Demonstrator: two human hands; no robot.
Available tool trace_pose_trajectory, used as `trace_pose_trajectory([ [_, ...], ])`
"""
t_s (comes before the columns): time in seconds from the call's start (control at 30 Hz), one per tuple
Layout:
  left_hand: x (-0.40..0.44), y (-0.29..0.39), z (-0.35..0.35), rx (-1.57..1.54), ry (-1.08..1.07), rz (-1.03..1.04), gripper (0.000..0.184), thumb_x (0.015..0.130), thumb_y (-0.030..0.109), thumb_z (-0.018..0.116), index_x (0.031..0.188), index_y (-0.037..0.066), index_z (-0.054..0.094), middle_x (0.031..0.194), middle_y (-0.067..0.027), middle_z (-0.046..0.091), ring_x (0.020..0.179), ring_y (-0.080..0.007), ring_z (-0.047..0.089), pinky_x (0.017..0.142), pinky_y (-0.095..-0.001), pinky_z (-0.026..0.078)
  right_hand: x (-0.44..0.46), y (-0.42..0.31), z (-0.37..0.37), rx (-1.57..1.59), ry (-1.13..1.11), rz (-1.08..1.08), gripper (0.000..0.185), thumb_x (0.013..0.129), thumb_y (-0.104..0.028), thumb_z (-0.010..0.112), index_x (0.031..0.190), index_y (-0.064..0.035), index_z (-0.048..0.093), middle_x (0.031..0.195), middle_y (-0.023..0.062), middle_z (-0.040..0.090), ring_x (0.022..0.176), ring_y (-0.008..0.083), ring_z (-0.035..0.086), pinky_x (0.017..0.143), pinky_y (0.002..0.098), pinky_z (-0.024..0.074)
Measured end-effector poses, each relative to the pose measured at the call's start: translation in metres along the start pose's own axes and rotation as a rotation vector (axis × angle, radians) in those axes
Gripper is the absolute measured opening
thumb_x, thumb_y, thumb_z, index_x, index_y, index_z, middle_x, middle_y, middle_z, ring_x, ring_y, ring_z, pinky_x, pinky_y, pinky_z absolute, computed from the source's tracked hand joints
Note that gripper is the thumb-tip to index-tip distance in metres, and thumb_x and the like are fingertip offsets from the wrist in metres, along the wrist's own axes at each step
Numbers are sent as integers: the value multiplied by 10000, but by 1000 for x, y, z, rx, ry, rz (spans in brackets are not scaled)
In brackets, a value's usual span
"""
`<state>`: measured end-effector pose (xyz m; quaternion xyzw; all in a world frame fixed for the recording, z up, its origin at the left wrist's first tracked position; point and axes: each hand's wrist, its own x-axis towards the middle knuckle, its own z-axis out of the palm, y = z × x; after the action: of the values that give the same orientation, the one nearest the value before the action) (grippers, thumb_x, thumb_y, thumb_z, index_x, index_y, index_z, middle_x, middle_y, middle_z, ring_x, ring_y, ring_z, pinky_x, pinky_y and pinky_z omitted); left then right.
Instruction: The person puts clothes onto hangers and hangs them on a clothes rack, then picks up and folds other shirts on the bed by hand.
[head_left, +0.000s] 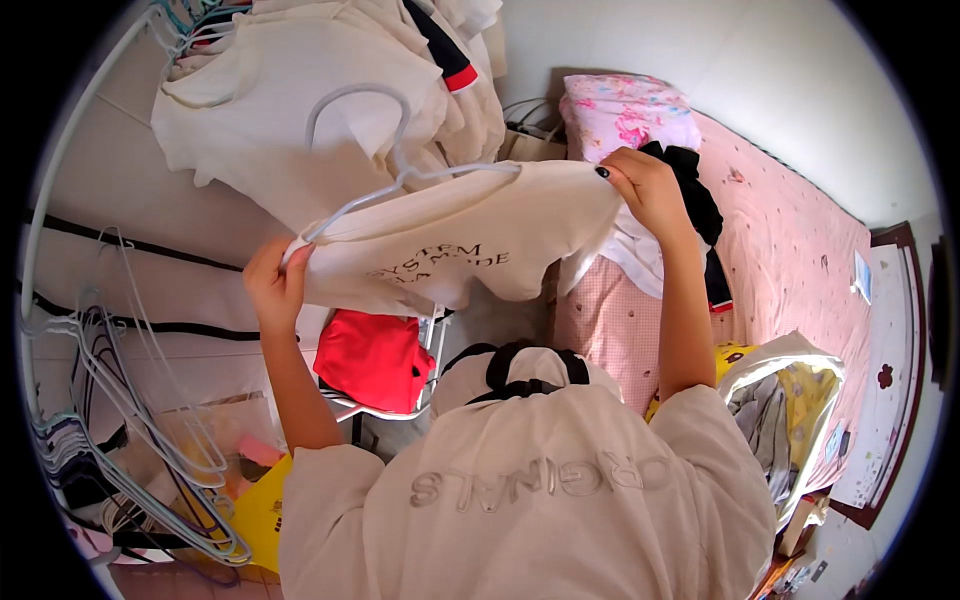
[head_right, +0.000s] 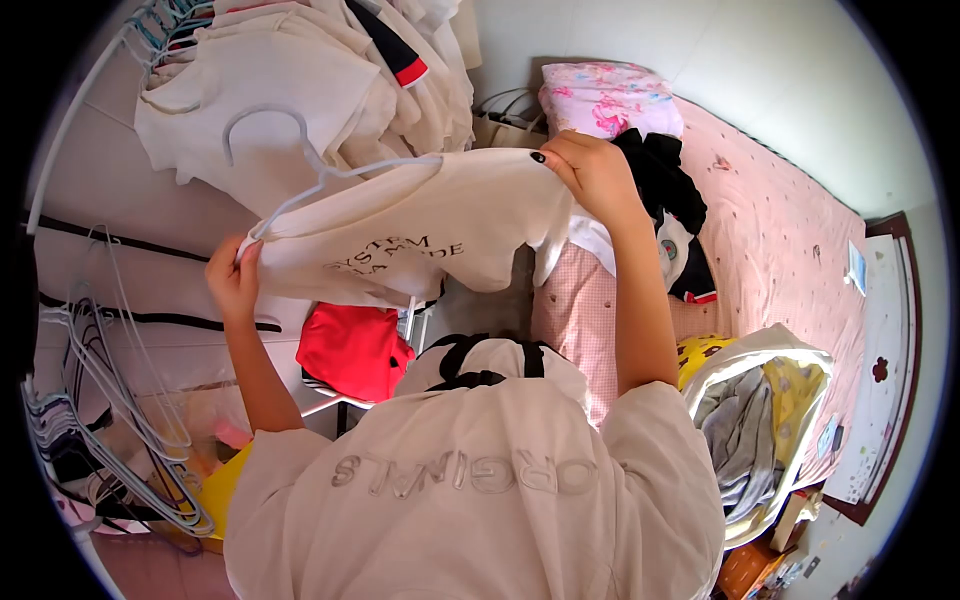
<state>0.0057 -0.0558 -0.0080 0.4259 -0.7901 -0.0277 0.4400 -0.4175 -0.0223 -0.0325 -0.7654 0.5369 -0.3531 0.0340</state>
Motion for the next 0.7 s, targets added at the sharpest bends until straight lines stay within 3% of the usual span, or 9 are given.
trace_pose_trajectory([
  [0.13, -5, -1, 3, -19, -2, -19, 125, 719, 100, 639, 698, 3, 565, 588, -87, 516, 493, -211, 462, 471, -286, 361, 0, -12, 28, 82, -60, -130, 169, 744, -193, 585, 819, -46, 544, 708, 115, 559, 666, 317, 544, 579, 370, 432],
  [0.17, -5, -3, 4, -4, -30, -23, 129, 719, 105, 640, 700, 4, 562, 588, -90, 516, 491, -219, 461, 469, -290, 362, -3, -17, 35, 86, -168, -55, 138, 732, -129, 574, 802, -14, 541, 691, 166, 541, 644, 330, 531, 551, 359, 417],
  [0.23, 1, 1, 3, 61, -73, 19, 139, 718, 115, 642, 708, 7, 555, 587, -95, 510, 490, -236, 458, 465, -299, 361, -6, -22, 41, 118, -109, -64, 101, 733, -103, 555, 756, -10, 522, 628, 169, 512, 595, 338, 516, 531, 378, 404],
  [0.33, 8, 22, 6, 131, -99, 124, 157, 713, 124, 640, 735, 9, 536, 578, -108, 486, 491, -268, 448, 455, -316, 350, -5, -32, 36, 85, -139, -46, 94, 735, -96, 550, 735, -10, 513, 621, 163, 507, 587, 331, 512, 525, 384, 396],
  [0.43, 10, 35, 13, 57, -127, 53, 148, 711, 109, 637, 717, 4, 533, 575, -107, 477, 484, -258, 441, 454, -314, 349, -7, -37, 35, 100, -132, -64, 143, 736, -160, 578, 729, -39, 500, 609, 133, 519, 569, 315, 516, 507, 399, 390],
  [0.63, 0, 17, 12, -18, -78, 116, 130, 714, 83, 635, 686, -3, 541, 563, -96, 481, 471, -227, 436, 451, -300, 344, -14, -25, 29, 99, -61, -141, 146, 714, -154, 603, 800, -45, 556, 659, 112, 552, 621, 298, 545, 534, 368, 425],
  [0.7, -9, 8, 11, -83, -26, 32, 111, 715, 74, 631, 697, -6, 556, 571, -96, 498, 473, -209, 447, 459, -284, 353, -18, -19, 21, 59, -54, -106, 159, 703, -155, 614, 807, -47, 562, 710, 110, 560, 654, 295, 549, 563, 363, 435],
])
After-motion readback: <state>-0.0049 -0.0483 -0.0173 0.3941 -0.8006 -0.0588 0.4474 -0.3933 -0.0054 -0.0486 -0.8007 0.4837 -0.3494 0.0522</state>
